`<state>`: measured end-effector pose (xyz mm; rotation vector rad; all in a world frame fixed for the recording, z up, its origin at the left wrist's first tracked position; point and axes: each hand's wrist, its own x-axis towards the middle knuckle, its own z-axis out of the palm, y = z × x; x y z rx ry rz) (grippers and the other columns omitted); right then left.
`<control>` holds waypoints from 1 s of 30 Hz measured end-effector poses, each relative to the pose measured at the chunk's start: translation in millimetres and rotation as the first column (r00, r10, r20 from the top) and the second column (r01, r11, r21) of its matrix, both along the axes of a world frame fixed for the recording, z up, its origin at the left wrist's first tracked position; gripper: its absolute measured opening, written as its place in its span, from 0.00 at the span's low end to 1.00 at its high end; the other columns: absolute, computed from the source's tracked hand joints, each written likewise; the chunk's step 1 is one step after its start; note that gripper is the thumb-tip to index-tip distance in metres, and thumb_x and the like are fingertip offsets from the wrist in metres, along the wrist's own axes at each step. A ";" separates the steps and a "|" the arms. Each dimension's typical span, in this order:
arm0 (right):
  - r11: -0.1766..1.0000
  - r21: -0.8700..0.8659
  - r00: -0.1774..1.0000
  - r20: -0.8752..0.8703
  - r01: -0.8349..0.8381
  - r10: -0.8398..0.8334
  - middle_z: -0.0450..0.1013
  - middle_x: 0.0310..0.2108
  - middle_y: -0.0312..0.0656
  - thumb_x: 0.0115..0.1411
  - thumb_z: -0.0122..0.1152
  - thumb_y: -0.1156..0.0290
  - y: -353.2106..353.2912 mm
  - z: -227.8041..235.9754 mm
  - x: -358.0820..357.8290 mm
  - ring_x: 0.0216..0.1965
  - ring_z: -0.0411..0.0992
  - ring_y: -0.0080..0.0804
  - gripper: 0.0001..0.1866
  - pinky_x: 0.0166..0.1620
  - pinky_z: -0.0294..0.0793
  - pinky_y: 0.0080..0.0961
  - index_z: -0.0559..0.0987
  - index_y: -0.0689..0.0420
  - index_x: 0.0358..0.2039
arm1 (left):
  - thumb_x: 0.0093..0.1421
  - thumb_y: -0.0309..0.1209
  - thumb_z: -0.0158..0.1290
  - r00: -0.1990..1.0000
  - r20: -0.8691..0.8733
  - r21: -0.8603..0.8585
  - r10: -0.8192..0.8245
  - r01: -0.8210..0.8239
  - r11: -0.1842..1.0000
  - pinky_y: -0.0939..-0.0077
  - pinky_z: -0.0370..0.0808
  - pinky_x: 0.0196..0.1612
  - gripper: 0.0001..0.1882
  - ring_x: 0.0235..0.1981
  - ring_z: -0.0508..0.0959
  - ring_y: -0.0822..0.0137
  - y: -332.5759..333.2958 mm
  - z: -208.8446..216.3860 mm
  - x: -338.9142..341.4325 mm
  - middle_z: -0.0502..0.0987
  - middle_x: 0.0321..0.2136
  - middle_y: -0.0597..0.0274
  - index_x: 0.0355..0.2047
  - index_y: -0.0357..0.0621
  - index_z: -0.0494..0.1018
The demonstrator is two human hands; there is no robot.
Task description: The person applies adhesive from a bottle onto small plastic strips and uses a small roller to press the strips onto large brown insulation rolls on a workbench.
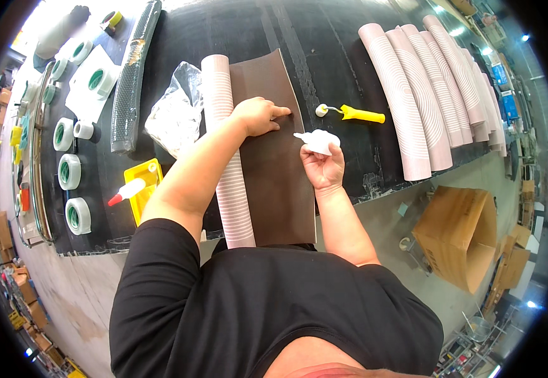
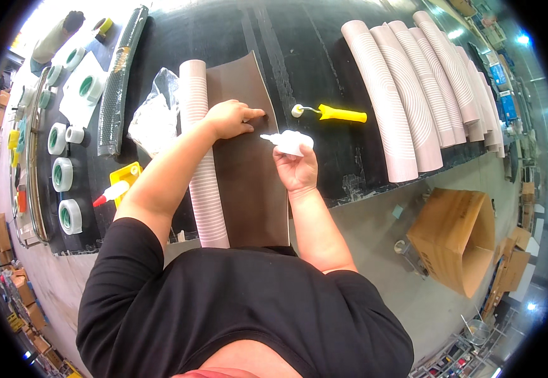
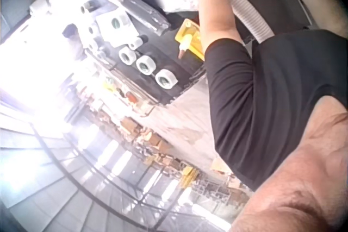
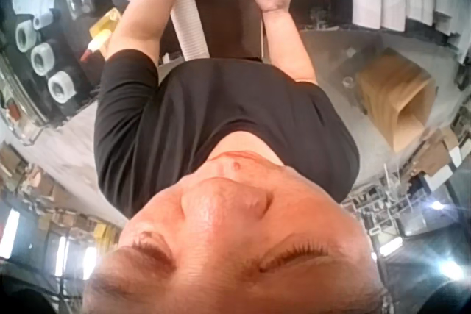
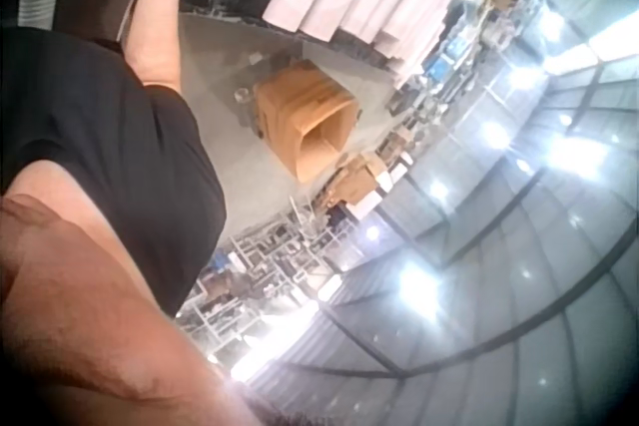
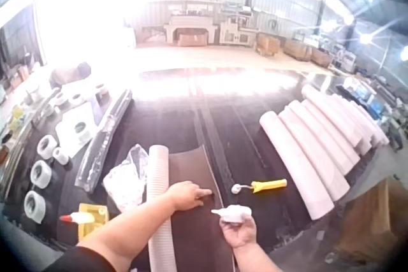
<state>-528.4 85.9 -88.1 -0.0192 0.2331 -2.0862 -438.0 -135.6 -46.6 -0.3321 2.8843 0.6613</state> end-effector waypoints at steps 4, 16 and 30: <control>0.974 0.219 0.992 0.121 -0.059 0.033 0.71 0.23 0.32 0.61 0.62 0.50 -3.2 11.4 -3.2 0.20 0.65 0.21 0.27 0.37 0.73 0.30 0.76 0.64 0.46 | 0.57 0.36 0.59 0.999 -0.054 -0.001 -0.002 0.002 1.000 0.63 0.71 0.55 0.26 0.49 0.75 0.57 1.6 -3.4 -0.3 0.80 0.41 0.62 0.57 0.59 0.73; 0.953 0.295 0.996 -0.079 0.064 -0.042 0.77 0.39 0.36 0.62 0.65 0.67 2.0 -5.4 5.6 0.34 0.74 0.29 0.13 0.42 0.75 0.32 0.77 0.53 0.46 | 0.58 0.39 0.58 0.995 -0.082 0.022 -0.047 0.049 0.999 0.61 0.72 0.54 0.20 0.48 0.76 0.57 6.3 -8.6 -17.7 0.81 0.38 0.63 0.52 0.61 0.76; 0.779 0.239 0.250 -0.962 0.579 0.110 0.77 0.35 0.37 0.61 0.65 0.71 4.1 -8.2 12.5 0.34 0.75 0.23 0.10 0.41 0.75 0.21 0.77 0.61 0.40 | 0.58 0.38 0.58 0.996 -0.077 0.070 -0.045 0.051 0.996 0.61 0.70 0.56 0.21 0.50 0.75 0.56 3.6 -8.2 -17.7 0.80 0.41 0.61 0.53 0.60 0.76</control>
